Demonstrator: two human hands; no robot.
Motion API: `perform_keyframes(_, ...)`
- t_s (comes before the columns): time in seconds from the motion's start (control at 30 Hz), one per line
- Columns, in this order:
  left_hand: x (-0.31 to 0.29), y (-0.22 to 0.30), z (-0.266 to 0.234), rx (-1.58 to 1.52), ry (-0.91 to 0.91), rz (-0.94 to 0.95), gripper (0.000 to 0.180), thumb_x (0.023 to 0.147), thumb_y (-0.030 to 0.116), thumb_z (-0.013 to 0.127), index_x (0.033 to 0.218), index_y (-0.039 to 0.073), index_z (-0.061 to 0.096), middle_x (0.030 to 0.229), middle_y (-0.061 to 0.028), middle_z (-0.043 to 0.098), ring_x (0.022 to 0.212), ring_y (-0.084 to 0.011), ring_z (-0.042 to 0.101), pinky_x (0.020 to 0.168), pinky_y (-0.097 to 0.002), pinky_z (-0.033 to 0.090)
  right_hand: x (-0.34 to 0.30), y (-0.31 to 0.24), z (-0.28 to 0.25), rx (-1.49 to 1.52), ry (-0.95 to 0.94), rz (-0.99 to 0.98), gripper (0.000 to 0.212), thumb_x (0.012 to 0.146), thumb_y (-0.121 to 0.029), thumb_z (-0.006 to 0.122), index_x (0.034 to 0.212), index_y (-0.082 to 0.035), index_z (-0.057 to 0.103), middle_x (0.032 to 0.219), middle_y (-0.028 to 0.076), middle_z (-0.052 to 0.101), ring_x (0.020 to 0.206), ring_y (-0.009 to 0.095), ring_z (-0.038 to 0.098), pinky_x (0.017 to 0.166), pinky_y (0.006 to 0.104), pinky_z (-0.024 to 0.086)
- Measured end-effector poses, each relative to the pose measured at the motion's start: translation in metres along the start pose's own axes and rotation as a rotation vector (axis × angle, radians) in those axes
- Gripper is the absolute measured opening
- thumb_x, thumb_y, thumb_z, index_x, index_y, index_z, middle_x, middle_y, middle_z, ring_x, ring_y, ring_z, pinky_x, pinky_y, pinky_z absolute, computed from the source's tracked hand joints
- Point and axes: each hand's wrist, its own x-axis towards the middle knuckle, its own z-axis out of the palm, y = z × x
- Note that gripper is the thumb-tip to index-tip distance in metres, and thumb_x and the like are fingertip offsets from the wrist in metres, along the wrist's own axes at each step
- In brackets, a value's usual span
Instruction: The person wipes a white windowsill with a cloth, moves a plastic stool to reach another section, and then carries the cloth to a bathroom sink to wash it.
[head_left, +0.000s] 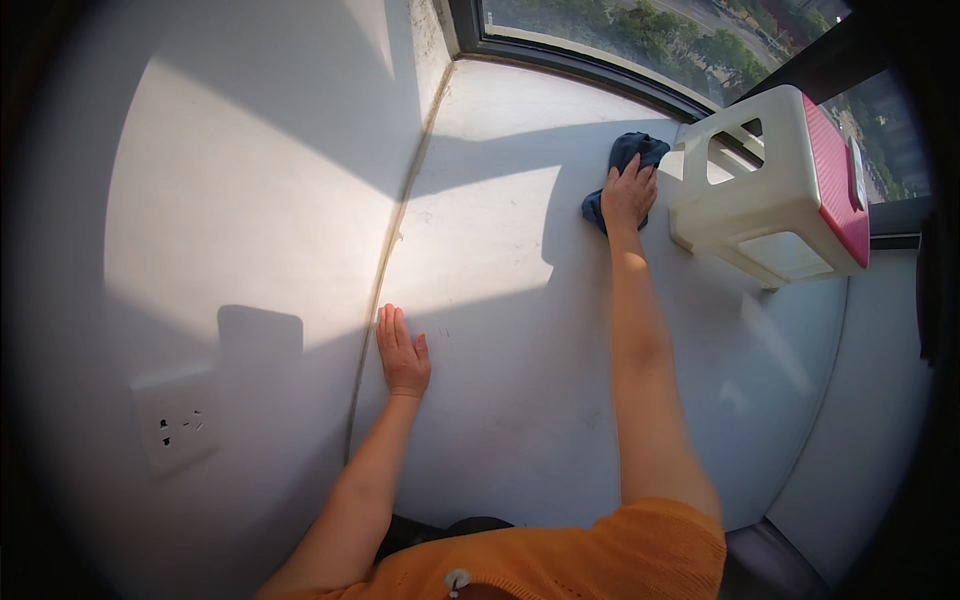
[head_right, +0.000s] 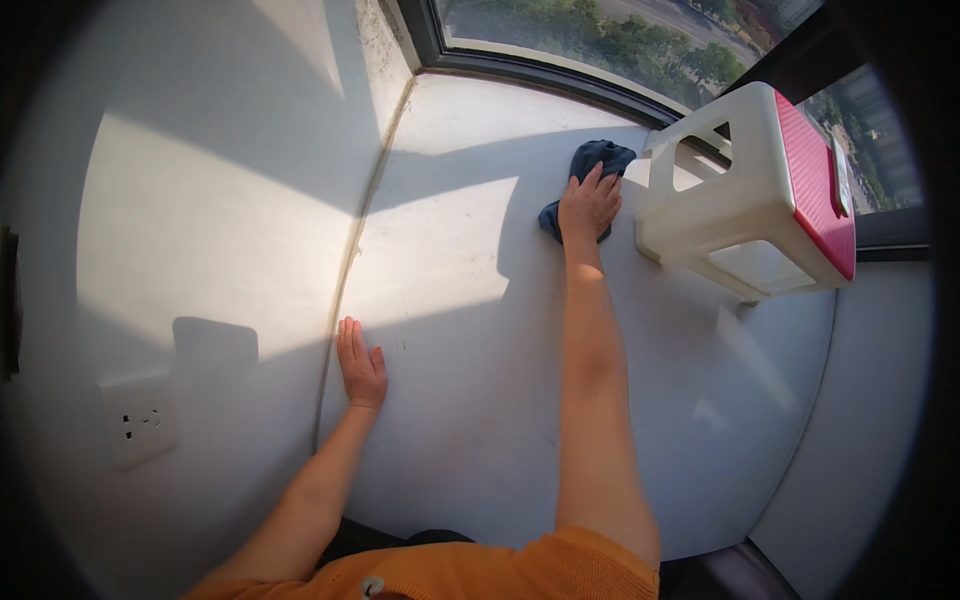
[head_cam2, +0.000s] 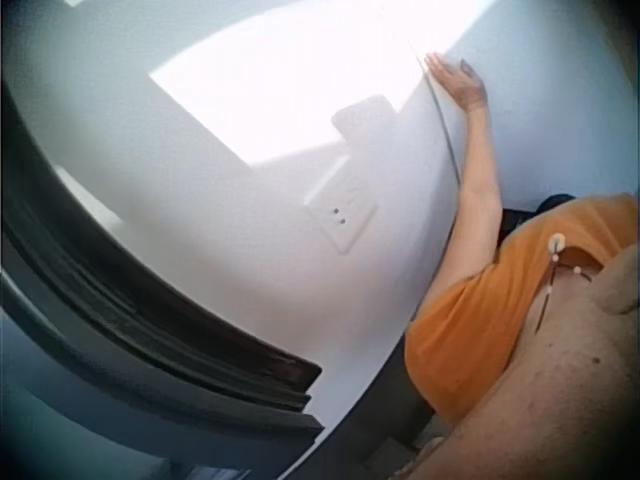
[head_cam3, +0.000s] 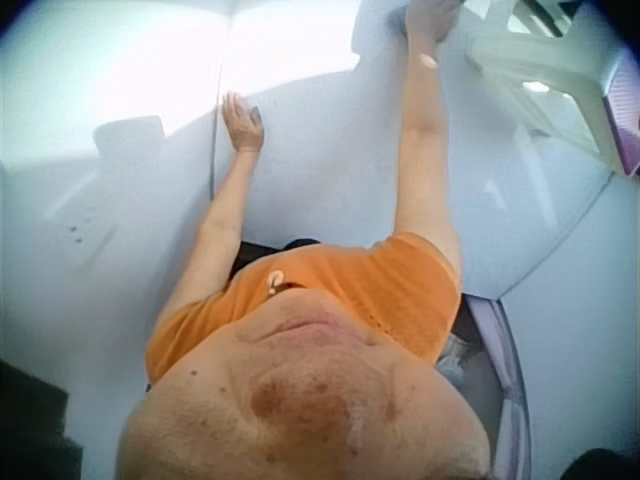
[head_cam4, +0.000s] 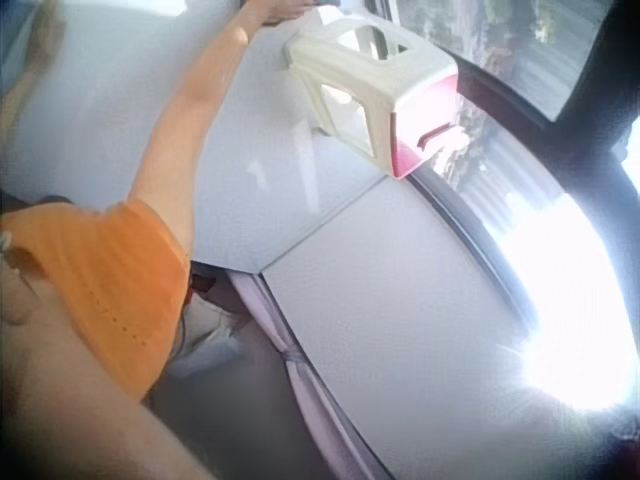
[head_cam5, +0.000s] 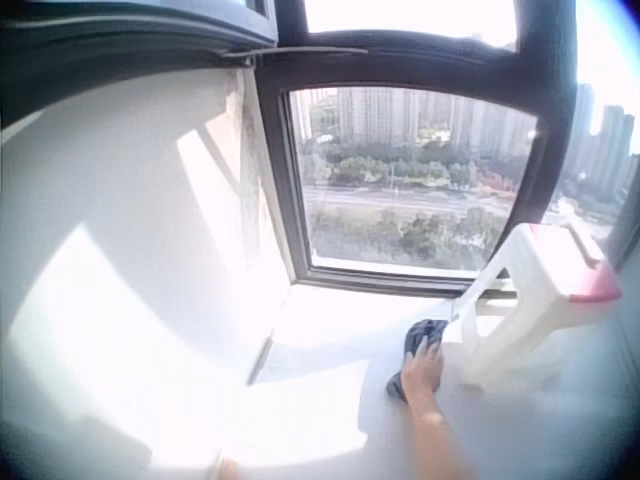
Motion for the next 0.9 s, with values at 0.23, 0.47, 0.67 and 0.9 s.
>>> perform_keyframes(0.23, 0.003, -0.001, -0.004, -0.027, -0.013, 0.002, 0.055, 0.095, 0.028, 0.042, 0.137, -0.007, 0.032, 0.142, -0.0243, 0.033, 0.135, -0.0392, 0.027, 0.112, -0.0480, 0.021, 0.047, -0.178, 0.053, 0.402, -0.035, -0.437, 0.041, 0.087, -0.019, 0.051, 0.127, -0.018, 0.053, 0.132, 0.008, 0.051, 0.126, 0.025, 0.044, 0.104, 0.0456, 0.033)
perform_keyframes(0.47, 0.004, 0.000, -0.005, -0.054, -0.005, -0.036, 0.054, 0.097, 0.030, 0.040, 0.135, -0.007, 0.035, 0.139, -0.0233, 0.039, 0.133, -0.0381, 0.033, 0.111, -0.0485, 0.024, 0.049, -0.247, 0.054, 0.462, -0.162, -0.493, 0.044, 0.080, -0.011, 0.052, 0.123, -0.018, 0.057, 0.124, 0.005, 0.056, 0.125, 0.024, 0.044, 0.106, 0.0427, 0.031)
perform_keyframes(0.67, 0.009, 0.006, -0.011, -0.036, -0.012, -0.024, 0.051, 0.097, 0.028, 0.041, 0.133, -0.007, 0.037, 0.138, -0.0241, 0.040, 0.132, -0.0389, 0.034, 0.110, -0.0487, 0.025, 0.059, -0.230, 0.051, 0.416, -0.138, -0.482, 0.041, 0.079, -0.017, 0.055, 0.121, -0.017, 0.060, 0.138, 0.008, 0.045, 0.133, 0.029, 0.034, 0.108, 0.0417, 0.029)
perform_keyframes(0.9, 0.004, 0.005, -0.008, -0.030, 0.027, -0.008, 0.054, 0.095, 0.026, 0.044, 0.136, -0.007, 0.033, 0.141, -0.0236, 0.036, 0.134, -0.0384, 0.031, 0.111, -0.0482, 0.024, 0.012, -0.242, 0.044, 0.575, -0.107, -0.725, 0.036, 0.085, -0.026, 0.058, 0.118, -0.013, 0.060, 0.133, 0.008, 0.052, 0.127, 0.024, 0.043, 0.105, 0.0399, 0.033)
